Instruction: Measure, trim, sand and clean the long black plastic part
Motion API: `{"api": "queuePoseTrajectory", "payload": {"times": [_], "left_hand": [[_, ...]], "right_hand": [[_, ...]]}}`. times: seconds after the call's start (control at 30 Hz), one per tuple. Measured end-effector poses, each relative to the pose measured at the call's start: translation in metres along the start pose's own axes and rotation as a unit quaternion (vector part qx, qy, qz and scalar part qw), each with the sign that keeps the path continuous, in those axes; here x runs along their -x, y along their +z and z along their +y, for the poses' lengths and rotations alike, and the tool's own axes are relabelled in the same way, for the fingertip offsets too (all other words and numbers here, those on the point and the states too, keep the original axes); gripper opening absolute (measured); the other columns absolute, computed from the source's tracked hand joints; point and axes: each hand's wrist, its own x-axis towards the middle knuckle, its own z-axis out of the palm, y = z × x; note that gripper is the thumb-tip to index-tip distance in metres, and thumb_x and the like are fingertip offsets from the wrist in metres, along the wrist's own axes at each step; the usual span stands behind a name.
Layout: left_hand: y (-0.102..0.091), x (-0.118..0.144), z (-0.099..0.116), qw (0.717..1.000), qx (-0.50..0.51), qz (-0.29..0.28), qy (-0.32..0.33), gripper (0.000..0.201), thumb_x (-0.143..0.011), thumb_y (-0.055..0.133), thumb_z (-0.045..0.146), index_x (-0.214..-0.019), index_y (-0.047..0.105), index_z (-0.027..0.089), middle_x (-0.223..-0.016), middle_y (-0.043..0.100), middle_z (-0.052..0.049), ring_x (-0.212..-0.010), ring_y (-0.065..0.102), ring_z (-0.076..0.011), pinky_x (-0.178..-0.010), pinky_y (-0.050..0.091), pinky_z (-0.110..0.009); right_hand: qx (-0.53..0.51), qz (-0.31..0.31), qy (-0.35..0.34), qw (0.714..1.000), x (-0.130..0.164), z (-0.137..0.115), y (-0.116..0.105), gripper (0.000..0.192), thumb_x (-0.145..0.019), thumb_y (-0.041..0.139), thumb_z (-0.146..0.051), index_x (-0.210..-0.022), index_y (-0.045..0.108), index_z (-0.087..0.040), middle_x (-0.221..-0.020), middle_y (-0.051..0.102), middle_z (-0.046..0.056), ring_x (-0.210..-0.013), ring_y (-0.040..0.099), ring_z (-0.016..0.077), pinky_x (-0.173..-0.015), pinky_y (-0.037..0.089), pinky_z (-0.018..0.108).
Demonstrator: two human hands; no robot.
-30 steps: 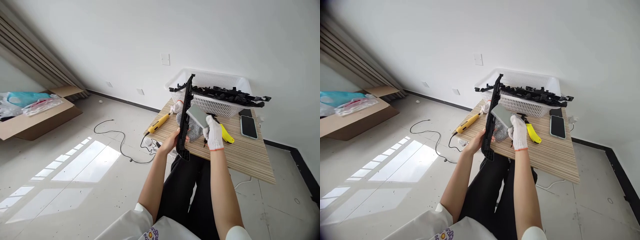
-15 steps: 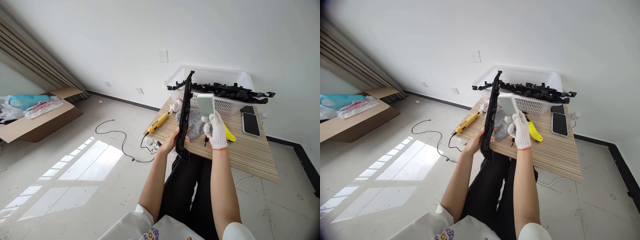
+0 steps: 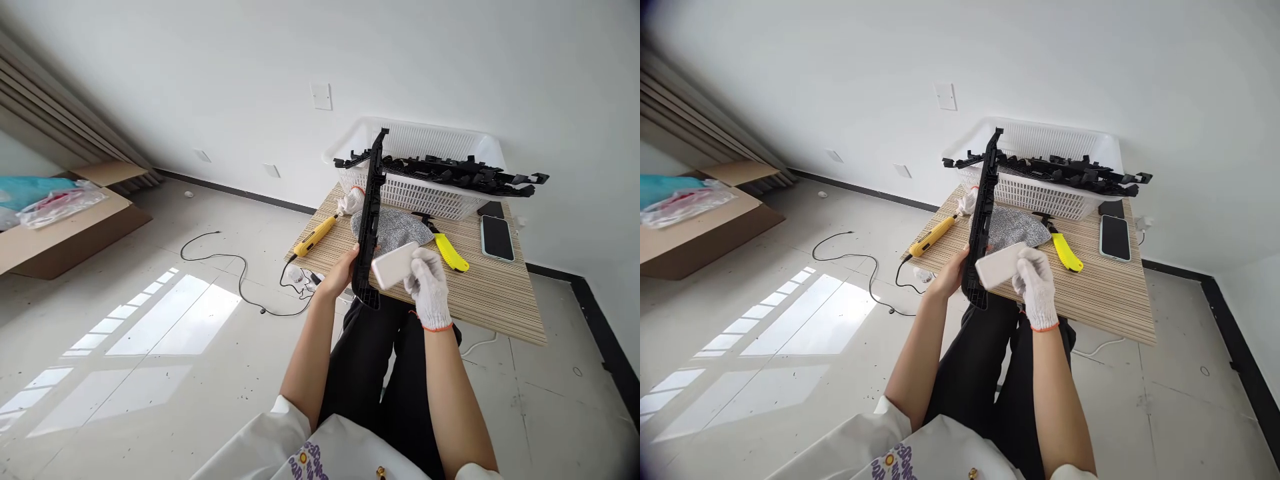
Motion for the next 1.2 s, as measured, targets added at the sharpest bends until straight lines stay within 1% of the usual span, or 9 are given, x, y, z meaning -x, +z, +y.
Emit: {"api": "queuePoseTrajectory", "payload": {"times": [0.07, 0.2, 0.3, 0.6, 0.7, 0.9, 1.0, 1.13, 1.2], "left_hand": [[-0.001, 0.0, 0.0, 1.0, -0.004, -0.004, -0.006, 0.065, -0.086, 0.059, 0.065, -0.122, 0.071, 0.013, -0.09, 0.076, -0.009, -0.076, 0.067, -0.0214, -0.067, 0.05, -0.029], [-0.002, 0.001, 0.0, 1.0, 0.0, -0.007, 0.0, 0.064, -0.086, 0.061, 0.065, -0.125, 0.07, 0.014, -0.088, 0.075, -0.008, -0.079, 0.067, -0.0219, -0.065, 0.049, -0.029], [-0.001, 0.002, 0.001, 1.0, -0.002, -0.018, 0.001, 0.068, -0.086, 0.059, 0.066, -0.126, 0.069, 0.012, -0.09, 0.075, -0.009, -0.079, 0.067, -0.021, -0.064, 0.049, -0.028], [-0.002, 0.001, -0.001, 1.0, -0.001, 0.0, 0.007, 0.066, -0.085, 0.061, 0.066, -0.122, 0.072, 0.013, -0.088, 0.075, -0.008, -0.082, 0.068, -0.0232, -0.064, 0.048, -0.029], [-0.001, 0.0, -0.001, 1.0, 0.003, 0.006, 0.005, 0.064, -0.084, 0.064, 0.066, -0.119, 0.073, 0.013, -0.092, 0.077, -0.009, -0.086, 0.069, -0.0247, -0.07, 0.05, -0.03], [0.001, -0.001, -0.002, 1.0, 0.019, 0.01, 0.01, 0.059, -0.082, 0.068, 0.063, -0.114, 0.076, 0.014, -0.101, 0.077, -0.009, -0.101, 0.069, -0.0291, -0.082, 0.053, -0.034], [-0.001, -0.001, -0.003, 1.0, 0.005, 0.014, -0.001, 0.06, -0.082, 0.067, 0.064, -0.114, 0.076, 0.014, -0.099, 0.077, -0.009, -0.094, 0.07, -0.029, -0.078, 0.053, -0.034], [-0.001, -0.002, -0.003, 1.0, 0.005, 0.01, 0.015, 0.058, -0.082, 0.068, 0.063, -0.111, 0.076, 0.014, -0.1, 0.077, -0.009, -0.098, 0.07, -0.0287, -0.083, 0.053, -0.034], [-0.001, -0.002, -0.003, 1.0, 0.007, 0.015, 0.019, 0.056, -0.082, 0.068, 0.063, -0.107, 0.077, 0.015, -0.097, 0.078, -0.008, -0.098, 0.07, -0.0286, -0.084, 0.053, -0.034]], "right_hand": [[0.021, -0.048, 0.029, 0.998, -0.002, -0.002, -0.001, 0.03, -0.074, 0.077, -0.039, -0.094, 0.06, -0.024, -0.057, 0.053, -0.009, -0.04, 0.048, 0.0069, -0.036, 0.036, 0.018], [0.014, -0.003, 0.003, 1.0, -0.001, -0.006, -0.002, 0.024, -0.075, 0.074, -0.037, -0.09, 0.061, -0.024, -0.064, 0.056, -0.007, -0.043, 0.047, 0.005, -0.038, 0.035, 0.016], [0.05, -0.061, 0.047, 0.996, 0.0, -0.006, -0.004, 0.024, -0.072, 0.076, -0.035, -0.087, 0.063, -0.023, -0.061, 0.054, -0.007, -0.042, 0.046, 0.0054, -0.037, 0.034, 0.017], [0.028, -0.004, -0.014, 1.0, 0.0, -0.007, -0.002, 0.021, -0.077, 0.073, -0.037, -0.092, 0.064, -0.025, -0.068, 0.058, -0.006, -0.045, 0.048, 0.005, -0.04, 0.036, 0.017], [0.059, -0.085, 0.028, 0.994, 0.0, -0.004, 0.006, 0.026, -0.075, 0.076, -0.037, -0.094, 0.065, -0.024, -0.065, 0.058, -0.005, -0.047, 0.052, 0.0076, -0.04, 0.036, 0.018], [0.066, -0.117, 0.026, 0.991, -0.003, 0.003, 0.01, 0.027, -0.078, 0.075, -0.038, -0.098, 0.065, -0.023, -0.063, 0.058, -0.005, -0.049, 0.055, 0.0089, -0.04, 0.035, 0.018], [0.035, -0.034, -0.021, 0.999, -0.003, 0.001, 0.007, 0.026, -0.081, 0.072, -0.039, -0.1, 0.064, -0.025, -0.065, 0.059, -0.006, -0.047, 0.051, 0.0069, -0.04, 0.034, 0.018], [0.055, -0.082, 0.004, 0.995, -0.003, 0.0, 0.006, 0.025, -0.078, 0.075, -0.036, -0.098, 0.065, -0.024, -0.064, 0.058, -0.006, -0.047, 0.051, 0.0072, -0.039, 0.034, 0.018], [0.033, -0.044, -0.028, 0.998, -0.004, 0.002, 0.006, 0.023, -0.081, 0.072, -0.036, -0.099, 0.065, -0.025, -0.067, 0.058, -0.006, -0.046, 0.05, 0.0059, -0.039, 0.033, 0.017]]}}
